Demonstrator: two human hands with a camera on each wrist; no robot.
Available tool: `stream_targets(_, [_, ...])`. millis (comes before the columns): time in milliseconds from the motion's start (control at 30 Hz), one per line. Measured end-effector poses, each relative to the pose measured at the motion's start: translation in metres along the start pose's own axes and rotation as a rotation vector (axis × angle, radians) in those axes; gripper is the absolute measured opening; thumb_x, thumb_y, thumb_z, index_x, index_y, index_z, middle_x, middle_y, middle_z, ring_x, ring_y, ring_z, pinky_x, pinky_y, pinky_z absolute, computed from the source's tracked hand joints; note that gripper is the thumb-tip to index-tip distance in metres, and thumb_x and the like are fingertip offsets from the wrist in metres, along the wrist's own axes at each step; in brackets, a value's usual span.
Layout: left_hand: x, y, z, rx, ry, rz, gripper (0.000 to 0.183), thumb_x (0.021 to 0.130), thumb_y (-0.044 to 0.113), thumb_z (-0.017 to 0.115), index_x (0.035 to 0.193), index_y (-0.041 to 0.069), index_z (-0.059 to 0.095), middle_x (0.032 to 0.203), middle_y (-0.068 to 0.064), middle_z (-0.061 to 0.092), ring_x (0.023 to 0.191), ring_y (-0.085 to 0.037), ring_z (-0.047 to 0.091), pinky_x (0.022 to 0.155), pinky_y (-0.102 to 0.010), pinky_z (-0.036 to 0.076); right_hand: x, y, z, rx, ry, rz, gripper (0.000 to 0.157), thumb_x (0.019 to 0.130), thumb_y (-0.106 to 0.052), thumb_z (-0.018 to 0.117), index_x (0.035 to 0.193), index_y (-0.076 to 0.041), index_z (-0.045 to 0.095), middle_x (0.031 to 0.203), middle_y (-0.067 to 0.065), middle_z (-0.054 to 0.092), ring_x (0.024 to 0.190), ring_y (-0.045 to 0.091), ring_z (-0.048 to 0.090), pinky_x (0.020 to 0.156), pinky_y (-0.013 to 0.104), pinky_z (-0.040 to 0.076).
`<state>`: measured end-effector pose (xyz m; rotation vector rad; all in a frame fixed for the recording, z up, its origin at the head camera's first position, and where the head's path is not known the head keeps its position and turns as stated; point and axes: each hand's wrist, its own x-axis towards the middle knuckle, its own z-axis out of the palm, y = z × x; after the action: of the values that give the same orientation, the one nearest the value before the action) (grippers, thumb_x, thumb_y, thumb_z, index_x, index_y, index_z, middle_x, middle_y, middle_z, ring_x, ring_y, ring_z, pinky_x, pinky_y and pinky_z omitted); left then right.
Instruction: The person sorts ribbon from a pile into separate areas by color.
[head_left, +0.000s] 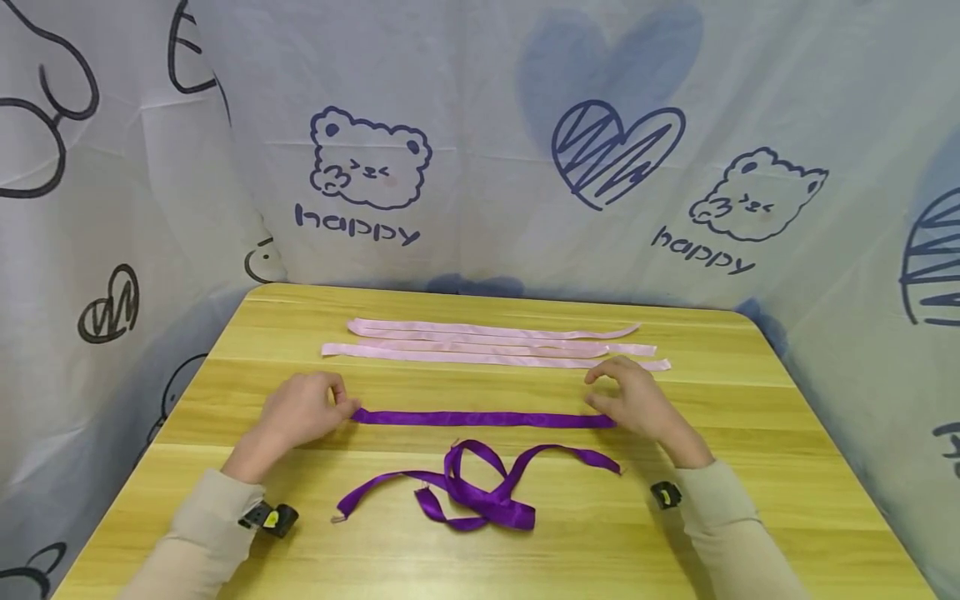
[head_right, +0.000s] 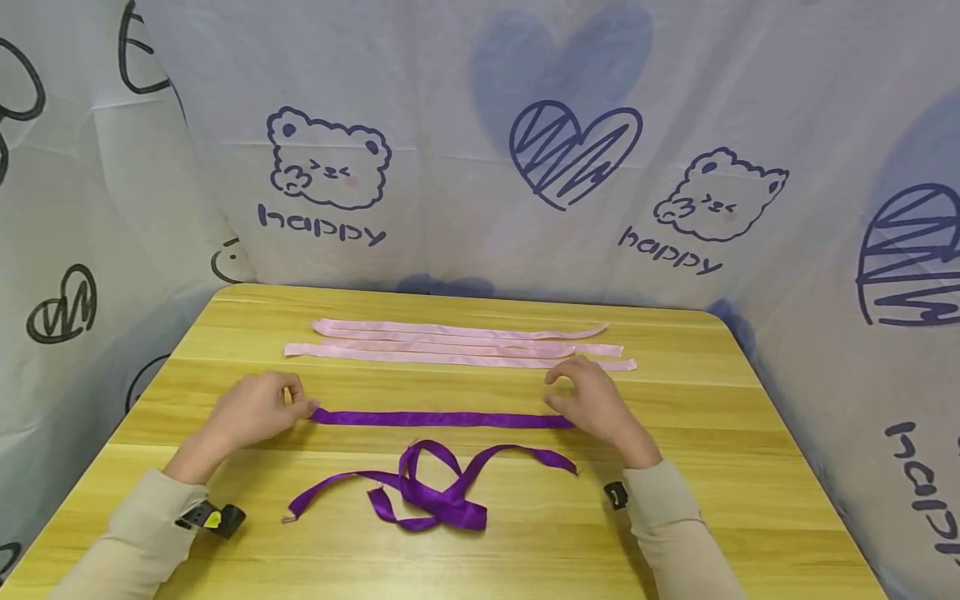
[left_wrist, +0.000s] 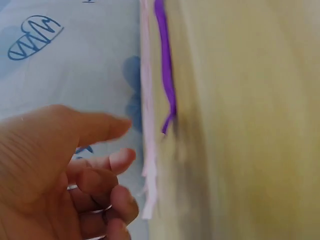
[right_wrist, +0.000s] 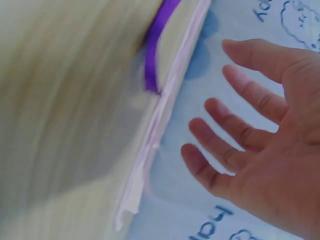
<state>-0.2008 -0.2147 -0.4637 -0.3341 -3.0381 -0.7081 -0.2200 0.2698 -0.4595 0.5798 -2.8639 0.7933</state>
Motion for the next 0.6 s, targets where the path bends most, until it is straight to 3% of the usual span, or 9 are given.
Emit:
stream_targets(200, [0.001,0.018,-0.003,0.011,0.075,0.052,0.02,0.101,0.029,0.068,0.089,0.013,0.071,0.051,0.006,0.049,0.046,-0.012,0.042,0.044,-0.028,0.031,0.002,-0.034,0.005,0.047,-0.037,-0.085,0.014,0.094,-0.009,0.078,0.107,-0.005,0.075,0.119,0.011,0.071,0.117,0.037,0.065,0.101,0.056,0.052])
stream_targets(400, [-0.003,0.049,0.01,-0.027,0.044,0.191,0.013,0.1,0.023,0.07,0.097,0.012,0.076,0.058,0.008,0.049,0.047,-0.007,0.038,0.044,-0.023,0.03,0.001,-0.062,0.018,0.054,-0.138,-0.209,0.012,0.097,-0.013,0.075,0.109,-0.009,0.075,0.115,0.005,0.07,0.111,0.032,0.067,0.096,0.052,0.054])
stream_targets(600, [-0.004,0.078,0.029,-0.018,0.021,0.21,0.015,0.098,0.027,0.073,0.096,0.013,0.078,0.062,0.01,0.055,0.051,-0.006,0.043,0.045,-0.024,0.034,0.004,-0.082,0.038,0.048,-0.196,-0.293,0.016,0.099,-0.014,0.072,0.113,-0.007,0.075,0.114,0.005,0.072,0.103,0.027,0.07,0.09,0.046,0.058])
